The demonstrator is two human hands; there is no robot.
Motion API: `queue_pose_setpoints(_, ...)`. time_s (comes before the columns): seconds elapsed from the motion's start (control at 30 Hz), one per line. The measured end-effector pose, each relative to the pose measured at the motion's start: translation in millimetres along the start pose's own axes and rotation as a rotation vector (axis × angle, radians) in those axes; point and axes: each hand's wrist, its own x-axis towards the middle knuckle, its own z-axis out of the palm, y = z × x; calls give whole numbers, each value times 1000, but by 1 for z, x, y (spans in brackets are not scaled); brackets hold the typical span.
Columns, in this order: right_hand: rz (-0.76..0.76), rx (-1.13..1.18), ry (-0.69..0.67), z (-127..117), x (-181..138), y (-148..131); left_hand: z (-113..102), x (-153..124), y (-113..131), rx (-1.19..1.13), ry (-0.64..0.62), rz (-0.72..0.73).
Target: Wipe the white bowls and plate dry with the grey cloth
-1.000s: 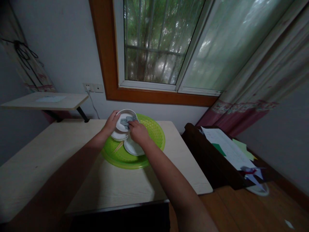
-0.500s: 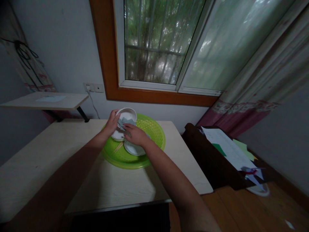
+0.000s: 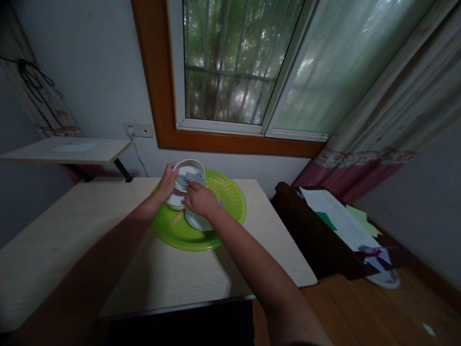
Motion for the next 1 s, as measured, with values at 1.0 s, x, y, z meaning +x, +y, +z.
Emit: queue_pose_setpoints(1.0,-74,78,-8,9,0,8,1,1,-4,25,-26,35)
